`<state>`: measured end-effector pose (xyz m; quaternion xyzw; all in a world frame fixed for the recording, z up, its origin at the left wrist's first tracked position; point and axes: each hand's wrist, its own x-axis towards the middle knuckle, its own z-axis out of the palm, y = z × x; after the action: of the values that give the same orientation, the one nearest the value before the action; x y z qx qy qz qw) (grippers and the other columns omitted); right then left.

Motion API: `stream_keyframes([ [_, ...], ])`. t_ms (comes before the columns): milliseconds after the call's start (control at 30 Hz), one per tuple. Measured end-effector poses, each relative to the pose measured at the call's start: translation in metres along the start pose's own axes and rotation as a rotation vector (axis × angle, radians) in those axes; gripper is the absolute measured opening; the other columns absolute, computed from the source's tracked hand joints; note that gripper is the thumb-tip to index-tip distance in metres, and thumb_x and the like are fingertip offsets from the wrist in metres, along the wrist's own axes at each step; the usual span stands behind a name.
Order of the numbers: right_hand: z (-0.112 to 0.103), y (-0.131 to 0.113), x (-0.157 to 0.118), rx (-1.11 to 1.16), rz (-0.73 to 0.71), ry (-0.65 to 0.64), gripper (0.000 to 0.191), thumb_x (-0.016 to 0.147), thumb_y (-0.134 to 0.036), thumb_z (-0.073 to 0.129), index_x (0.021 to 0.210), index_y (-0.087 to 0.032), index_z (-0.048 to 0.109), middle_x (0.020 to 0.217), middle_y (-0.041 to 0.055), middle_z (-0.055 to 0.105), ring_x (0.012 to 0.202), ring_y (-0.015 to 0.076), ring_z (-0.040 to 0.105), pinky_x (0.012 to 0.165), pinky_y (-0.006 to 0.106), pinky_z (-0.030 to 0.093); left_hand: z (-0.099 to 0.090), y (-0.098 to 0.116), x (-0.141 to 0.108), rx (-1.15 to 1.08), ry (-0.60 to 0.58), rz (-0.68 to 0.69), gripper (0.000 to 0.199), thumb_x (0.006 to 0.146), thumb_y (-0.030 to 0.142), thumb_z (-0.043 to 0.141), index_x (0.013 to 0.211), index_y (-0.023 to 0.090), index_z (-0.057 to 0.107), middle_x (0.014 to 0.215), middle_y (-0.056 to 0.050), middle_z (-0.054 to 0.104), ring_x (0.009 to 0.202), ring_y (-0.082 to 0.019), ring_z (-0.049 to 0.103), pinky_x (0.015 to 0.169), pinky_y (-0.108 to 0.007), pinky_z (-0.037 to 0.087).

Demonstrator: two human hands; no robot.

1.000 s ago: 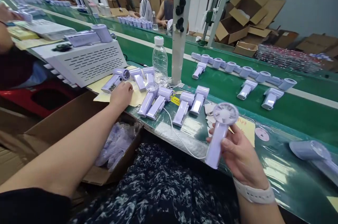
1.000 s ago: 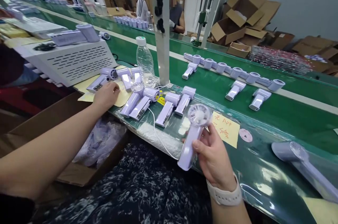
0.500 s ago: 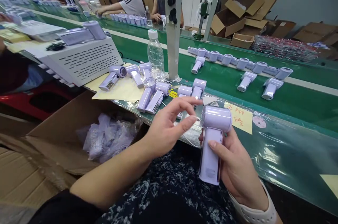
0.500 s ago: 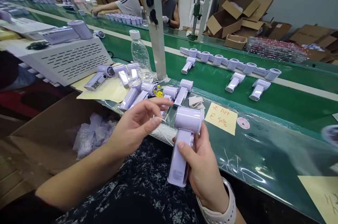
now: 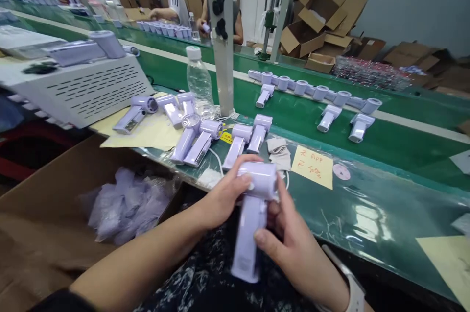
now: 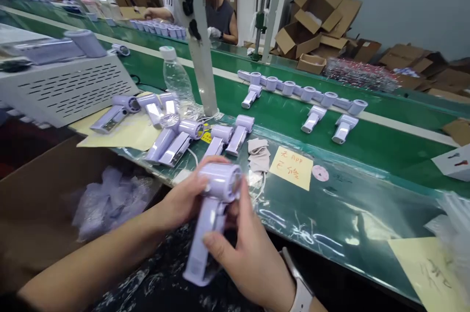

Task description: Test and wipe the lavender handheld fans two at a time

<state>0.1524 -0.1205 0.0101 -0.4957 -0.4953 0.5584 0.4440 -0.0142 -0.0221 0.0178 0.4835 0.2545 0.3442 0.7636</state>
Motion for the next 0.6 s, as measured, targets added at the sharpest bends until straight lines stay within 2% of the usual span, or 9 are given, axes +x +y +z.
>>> stream_keyframes([
  [67, -0.036, -0.009, 0.019, -0.234, 0.056, -0.061, 0.076, 0.072, -0.054, 0.085, 0.144, -0.042, 0.062, 0.082, -0.0021, 0.079, 0.066, 0.0281, 0.074, 0.064, 0.047, 0.062, -0.014, 0.003, -0.001, -0.05, 0.114, -0.009, 0.059, 0.085, 0.064, 0.07, 0.127, 0.031, 0.045, 0.097, -0.001, 0.069, 0.067, -0.022, 0.071, 0.061, -0.036, 0.062],
  [100, -0.061, -0.017, 0.033, -0.378, 0.093, 0.03, 0.055, 0.072, -0.058, 0.083, 0.124, -0.04, 0.076, 0.069, -0.0036, 0.075, 0.059, 0.0265, 0.071, 0.06, 0.045, 0.06, -0.021, 0.006, 0.0, -0.067, 0.18, -0.01, 0.063, 0.081, 0.065, 0.074, 0.126, 0.032, 0.044, 0.092, 0.0, 0.068, 0.063, -0.021, 0.07, 0.057, -0.037, 0.062],
  [133, -0.089, -0.025, 0.05, -0.465, 0.112, 0.218, 0.038, 0.079, -0.059, 0.077, 0.107, -0.033, 0.082, 0.076, -0.0002, 0.077, 0.066, 0.0268, 0.072, 0.067, 0.045, 0.061, -0.027, 0.009, 0.002, -0.082, 0.239, -0.013, 0.067, 0.078, 0.066, 0.076, 0.125, 0.032, 0.044, 0.088, 0.001, 0.067, 0.059, -0.02, 0.069, 0.054, -0.037, 0.061],
  [200, -0.149, -0.04, 0.086, -0.571, 0.134, 0.542, 0.035, 0.097, -0.05, 0.061, 0.114, -0.024, 0.078, 0.11, 0.0057, 0.077, 0.097, 0.0266, 0.073, 0.091, 0.045, 0.059, -0.034, 0.011, 0.007, -0.111, 0.309, -0.035, 0.072, 0.076, 0.068, 0.078, 0.127, 0.03, 0.045, 0.085, 0.001, 0.067, 0.056, -0.019, 0.066, 0.054, -0.037, 0.061],
  [267, -0.204, -0.046, 0.124, -0.678, 0.224, 0.843, 0.033, 0.099, -0.037, 0.066, 0.126, -0.018, 0.069, 0.141, 0.0122, 0.064, 0.126, 0.0294, 0.062, 0.108, 0.054, 0.049, -0.032, 0.008, 0.016, -0.119, 0.295, -0.072, 0.075, 0.076, 0.07, 0.078, 0.129, 0.029, 0.043, 0.087, -0.001, 0.068, 0.058, -0.021, 0.068, 0.056, -0.038, 0.061],
  [333, -0.243, -0.042, 0.158, -0.751, 0.338, 1.027, 0.036, 0.1, -0.035, 0.067, 0.132, -0.02, 0.065, 0.153, 0.0124, 0.053, 0.139, 0.0323, 0.051, 0.116, 0.059, 0.041, -0.024, 0.001, 0.027, -0.082, 0.232, -0.087, 0.077, 0.076, 0.07, 0.078, 0.129, 0.028, 0.041, 0.091, -0.003, 0.069, 0.065, -0.024, 0.072, 0.06, -0.039, 0.061],
  [433, -0.27, -0.025, 0.195, -0.826, 0.457, 1.124, 0.04, 0.1, -0.04, 0.067, 0.135, -0.02, 0.064, 0.159, 0.0122, 0.046, 0.146, 0.0354, 0.043, 0.12, 0.064, 0.032, -0.014, -0.007, 0.048, 0.018, 0.162, 0.001, 0.074, 0.077, 0.073, 0.075, 0.125, 0.025, 0.044, 0.094, -0.004, 0.069, 0.076, -0.023, 0.071, 0.068, -0.036, 0.058],
  [533, -0.273, -0.01, 0.21, -0.894, 0.473, 1.054, 0.049, 0.094, -0.051, 0.071, 0.132, -0.021, 0.065, 0.162, 0.0123, 0.041, 0.148, 0.0366, 0.037, 0.122, 0.061, 0.029, -0.014, -0.008, 0.063, 0.075, 0.186, 0.092, 0.075, 0.071, 0.079, 0.075, 0.112, 0.023, 0.047, 0.091, -0.002, 0.065, 0.078, -0.019, 0.065, 0.07, -0.031, 0.052],
  [600, -0.272, -0.004, 0.212, -0.928, 0.458, 0.977, 0.058, 0.086, -0.058, 0.075, 0.13, -0.021, 0.068, 0.163, 0.0161, 0.039, 0.147, 0.0391, 0.038, 0.12, 0.059, 0.031, -0.016, -0.005, 0.066, 0.094, 0.225, 0.085, 0.078, 0.067, 0.084, 0.073, 0.107, 0.023, 0.046, 0.09, -0.001, 0.062, 0.077, -0.017, 0.06, 0.068, -0.029, 0.049],
])
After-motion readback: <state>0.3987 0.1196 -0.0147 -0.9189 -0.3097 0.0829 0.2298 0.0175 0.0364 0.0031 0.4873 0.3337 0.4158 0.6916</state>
